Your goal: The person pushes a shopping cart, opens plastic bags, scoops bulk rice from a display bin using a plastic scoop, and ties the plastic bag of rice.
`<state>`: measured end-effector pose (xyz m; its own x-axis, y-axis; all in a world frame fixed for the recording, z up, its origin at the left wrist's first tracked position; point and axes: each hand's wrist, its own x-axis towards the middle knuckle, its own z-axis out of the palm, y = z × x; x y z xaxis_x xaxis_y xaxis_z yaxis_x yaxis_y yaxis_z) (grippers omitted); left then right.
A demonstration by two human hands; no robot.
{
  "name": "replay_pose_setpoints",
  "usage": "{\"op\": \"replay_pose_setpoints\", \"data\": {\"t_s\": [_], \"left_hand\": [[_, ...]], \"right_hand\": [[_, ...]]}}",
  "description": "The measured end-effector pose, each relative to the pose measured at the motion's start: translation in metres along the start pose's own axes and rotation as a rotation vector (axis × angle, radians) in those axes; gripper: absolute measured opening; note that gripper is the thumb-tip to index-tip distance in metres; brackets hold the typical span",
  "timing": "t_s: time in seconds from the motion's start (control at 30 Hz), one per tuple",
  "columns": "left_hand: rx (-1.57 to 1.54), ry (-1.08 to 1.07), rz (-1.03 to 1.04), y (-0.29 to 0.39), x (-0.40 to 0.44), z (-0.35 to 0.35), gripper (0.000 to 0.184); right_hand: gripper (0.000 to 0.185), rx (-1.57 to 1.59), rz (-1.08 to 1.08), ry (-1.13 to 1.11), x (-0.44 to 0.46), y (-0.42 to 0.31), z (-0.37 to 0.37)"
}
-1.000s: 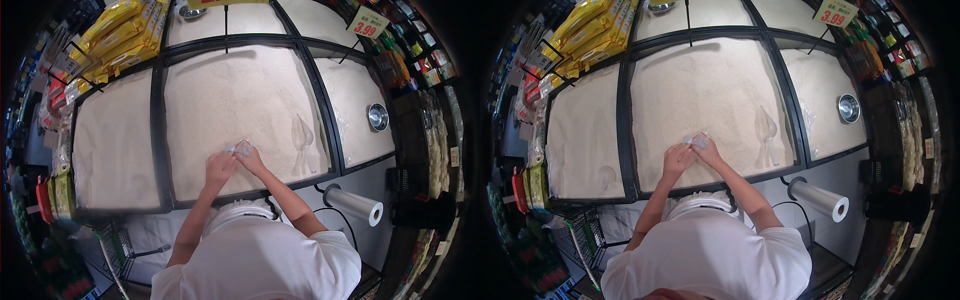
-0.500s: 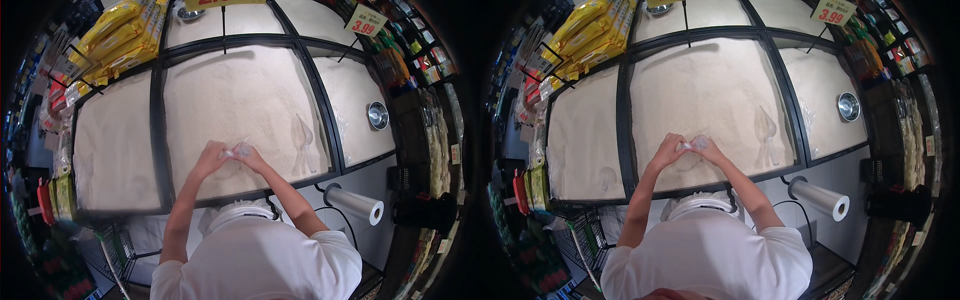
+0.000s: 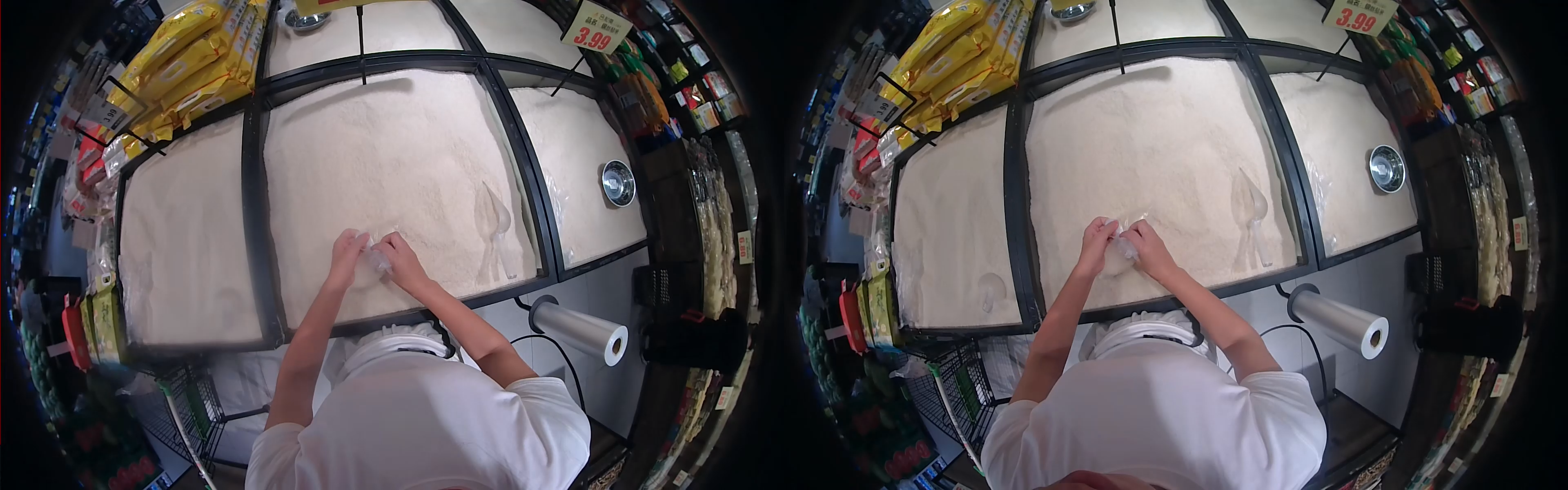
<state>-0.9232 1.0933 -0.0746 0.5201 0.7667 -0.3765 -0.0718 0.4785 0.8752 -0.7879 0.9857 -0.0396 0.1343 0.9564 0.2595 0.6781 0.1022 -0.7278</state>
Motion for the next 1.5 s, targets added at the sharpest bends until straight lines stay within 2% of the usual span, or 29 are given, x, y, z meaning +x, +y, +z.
{"op": "replay_pose_setpoints", "data": {"t_s": [0.03,0.13,0.33,0.43,0.53,0.63,0.73,0.83,1.13,1.23,1.43,1.5], "left_hand": [[-0.013,0.031,-0.019,-0.001,0.001,0.0,0.007],[-0.02,-0.008,-0.047,0.004,-0.003,0.0,0.006],[-0.11,-0.127,-0.053,0.022,-0.01,0.009,0.008],[-0.037,-0.18,-0.06,0.023,-0.01,0.001,0.01],[0.035,-0.237,0.023,0.021,-0.012,0.0,0.014],[0.173,-0.188,0.103,0.016,-0.007,-0.002,0.016],[0.52,-0.094,0.348,0.013,-0.001,-0.002,0.017],[0.678,-0.075,0.497,0.018,-0.002,0.001,0.015],[0.804,-0.089,0.502,0.029,-0.005,-0.001,0.022],[0.814,-0.086,0.422,0.033,-0.008,-0.001,0.024],[0.805,-0.16,0.441,0.033,-0.001,-0.014,0.022],[0.858,-0.12,0.52,0.033,0.0,-0.012,0.02]], "right_hand": [[0.03,0.028,-0.101,0.02,-0.002,0.001,0.006],[0.03,0.122,-0.172,0.032,-0.002,-0.005,0.007],[0.03,0.265,0.114,0.06,0.014,0.003,0.006],[0.026,0.5,0.275,0.095,0.022,-0.002,0.004],[0.025,0.427,0.278,0.015,0.027,0.008,0.007],[0.025,0.305,0.208,0.057,0.03,0.018,0.015],[0.022,0.292,0.27,0.116,0.032,0.019,0.026],[0.017,0.276,0.258,0.192,0.03,0.018,0.033],[0.016,0.236,0.353,0.284,0.028,0.013,0.048],[0.017,0.214,0.408,0.251,0.029,0.011,0.048],[0.017,0.256,0.428,0.173,0.031,0.015,0.05],[0.019,0.323,0.39,0.179,0.031,0.019,0.048]]}}
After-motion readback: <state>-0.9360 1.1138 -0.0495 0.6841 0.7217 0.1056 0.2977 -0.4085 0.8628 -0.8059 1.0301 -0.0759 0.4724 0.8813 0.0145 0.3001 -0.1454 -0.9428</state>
